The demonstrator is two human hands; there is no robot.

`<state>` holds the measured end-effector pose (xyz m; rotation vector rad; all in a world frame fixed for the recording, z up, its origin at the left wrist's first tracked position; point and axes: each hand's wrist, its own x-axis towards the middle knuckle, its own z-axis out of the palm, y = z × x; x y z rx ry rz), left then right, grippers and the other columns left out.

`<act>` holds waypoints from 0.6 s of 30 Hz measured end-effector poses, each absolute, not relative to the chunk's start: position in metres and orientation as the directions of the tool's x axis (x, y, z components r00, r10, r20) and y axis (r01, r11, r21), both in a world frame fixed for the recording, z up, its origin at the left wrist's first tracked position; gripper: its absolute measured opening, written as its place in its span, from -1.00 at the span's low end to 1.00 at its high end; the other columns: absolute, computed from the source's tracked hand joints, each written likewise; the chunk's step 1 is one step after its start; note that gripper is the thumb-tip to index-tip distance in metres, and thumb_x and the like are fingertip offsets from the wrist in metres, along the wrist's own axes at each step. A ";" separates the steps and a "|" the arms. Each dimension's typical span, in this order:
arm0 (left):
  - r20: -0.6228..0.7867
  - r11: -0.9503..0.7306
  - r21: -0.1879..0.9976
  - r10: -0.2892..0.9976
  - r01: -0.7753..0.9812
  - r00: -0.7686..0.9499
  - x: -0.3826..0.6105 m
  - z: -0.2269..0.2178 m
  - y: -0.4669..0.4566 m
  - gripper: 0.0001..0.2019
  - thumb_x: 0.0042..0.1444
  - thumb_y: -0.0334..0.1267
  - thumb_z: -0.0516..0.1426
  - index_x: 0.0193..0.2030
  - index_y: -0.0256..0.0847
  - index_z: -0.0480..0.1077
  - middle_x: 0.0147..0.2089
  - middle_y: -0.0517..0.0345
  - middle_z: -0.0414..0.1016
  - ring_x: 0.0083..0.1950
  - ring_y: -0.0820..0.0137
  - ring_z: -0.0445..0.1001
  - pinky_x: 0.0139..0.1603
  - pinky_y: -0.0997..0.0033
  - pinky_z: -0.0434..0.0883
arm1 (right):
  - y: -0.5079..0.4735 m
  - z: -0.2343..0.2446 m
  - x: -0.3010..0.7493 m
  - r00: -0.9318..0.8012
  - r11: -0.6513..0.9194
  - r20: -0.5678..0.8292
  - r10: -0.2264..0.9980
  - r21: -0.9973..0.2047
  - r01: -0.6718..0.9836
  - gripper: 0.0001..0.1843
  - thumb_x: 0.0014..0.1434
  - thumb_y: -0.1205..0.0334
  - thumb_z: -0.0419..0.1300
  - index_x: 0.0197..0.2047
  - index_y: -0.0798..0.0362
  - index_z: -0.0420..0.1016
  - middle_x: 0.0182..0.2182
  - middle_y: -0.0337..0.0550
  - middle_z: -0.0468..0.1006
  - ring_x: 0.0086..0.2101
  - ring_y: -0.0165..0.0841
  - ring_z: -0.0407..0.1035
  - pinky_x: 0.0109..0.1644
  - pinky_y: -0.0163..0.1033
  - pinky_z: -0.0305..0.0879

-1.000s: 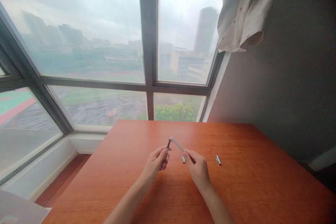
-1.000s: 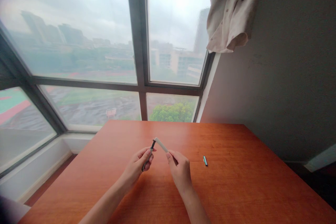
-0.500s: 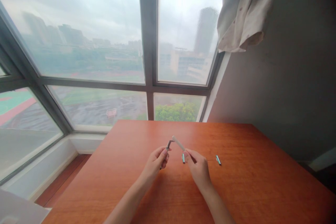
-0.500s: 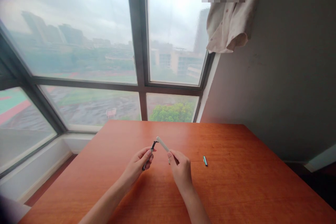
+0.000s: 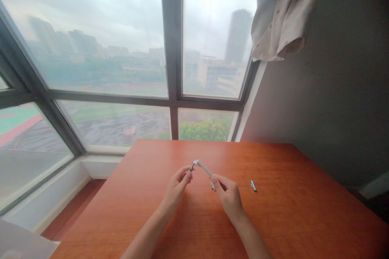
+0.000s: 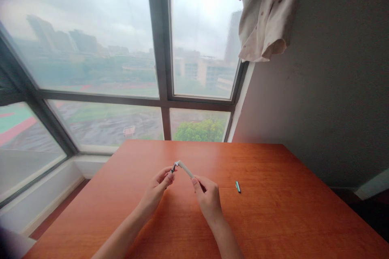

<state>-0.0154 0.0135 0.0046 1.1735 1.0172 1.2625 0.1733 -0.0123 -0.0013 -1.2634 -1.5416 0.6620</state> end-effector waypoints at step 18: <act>0.225 -0.226 0.974 0.970 -0.003 0.094 -0.021 0.001 0.017 -0.75 0.10 -0.14 0.20 -0.14 -0.20 0.52 -0.25 0.10 0.51 -0.20 0.32 0.39 -0.17 0.42 0.31 | -0.014 0.003 0.177 0.053 0.260 0.290 0.955 -0.911 0.319 -0.51 0.27 -0.05 0.02 -0.30 0.17 0.59 -0.58 -0.21 0.37 -0.51 -0.38 0.28 -0.43 -0.37 0.14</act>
